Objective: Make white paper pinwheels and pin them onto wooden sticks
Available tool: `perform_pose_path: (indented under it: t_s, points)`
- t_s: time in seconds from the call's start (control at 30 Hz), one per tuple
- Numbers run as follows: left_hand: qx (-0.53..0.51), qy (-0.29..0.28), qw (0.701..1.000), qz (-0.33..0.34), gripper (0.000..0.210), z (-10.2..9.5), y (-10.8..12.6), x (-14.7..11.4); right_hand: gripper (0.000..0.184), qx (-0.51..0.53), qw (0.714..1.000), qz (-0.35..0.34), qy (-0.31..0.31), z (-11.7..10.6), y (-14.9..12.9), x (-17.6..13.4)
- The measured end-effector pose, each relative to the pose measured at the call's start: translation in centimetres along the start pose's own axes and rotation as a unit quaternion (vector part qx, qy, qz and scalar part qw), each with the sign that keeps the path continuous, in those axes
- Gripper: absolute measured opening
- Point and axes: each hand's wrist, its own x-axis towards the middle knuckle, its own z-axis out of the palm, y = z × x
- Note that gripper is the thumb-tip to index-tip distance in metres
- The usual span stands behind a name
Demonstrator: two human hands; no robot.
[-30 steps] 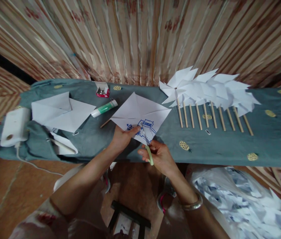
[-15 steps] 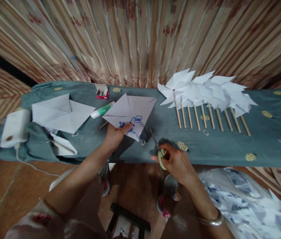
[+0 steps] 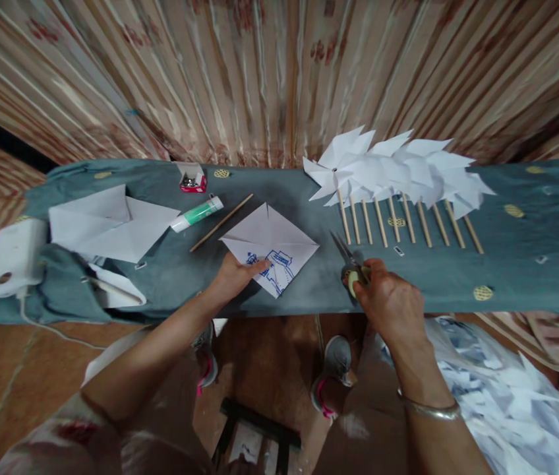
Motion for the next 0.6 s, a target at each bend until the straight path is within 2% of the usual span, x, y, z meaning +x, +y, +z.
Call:
perform_pose_path:
  t_s: [0.1, 0.17, 0.23, 0.3, 0.37, 0.4, 0.43, 0.5, 0.6]
  points:
    - [0.010, -0.053, 0.998, 0.014, 0.024, -0.7, 0.1, 0.4, 0.036, -0.010, 1.000, -0.001, -0.008, 0.1, 0.3, 0.4]
    - [0.006, -0.064, 0.998, 0.027, 0.035, -1.5, 0.2, 0.6, 0.037, -0.006, 1.000, 0.007, -0.017, 0.1, 0.7, 0.8]
    - [0.025, -0.030, 0.998, 0.045, 0.056, -2.7, 0.3, 0.8, 0.037, 0.004, 0.999, 0.016, -0.031, 0.2, 1.0, 1.1]
    - [0.093, 0.033, 0.991, 0.086, 0.071, -4.1, 0.6, 0.7, 0.038, 0.009, 0.999, 0.028, -0.040, 0.1, 1.1, 1.4]
    - [0.208, 0.079, 0.960, 0.171, 0.071, -5.1, 1.0, 0.3, 0.038, 0.006, 0.998, 0.035, -0.045, -0.2, 0.9, 1.6]
    - [0.270, 0.080, 0.934, 0.219, 0.065, -5.4, 1.2, 0.0, 0.039, 0.001, 0.998, 0.036, -0.046, -0.3, 0.7, 1.6]
    - [0.319, 0.064, 0.909, 0.260, 0.057, -5.4, 1.3, -0.2, 0.039, -0.005, 0.998, 0.036, -0.048, -0.4, 0.5, 1.7]
    - [0.378, -0.003, 0.870, 0.315, 0.042, -4.9, 1.4, -0.8, 0.040, -0.020, 0.998, 0.036, -0.049, -0.7, 0.0, 1.7]
    - [0.420, -0.108, 0.840, 0.326, 0.036, -3.3, 1.0, -1.2, 0.039, -0.041, 0.997, 0.041, -0.043, -1.0, -0.5, 1.9]
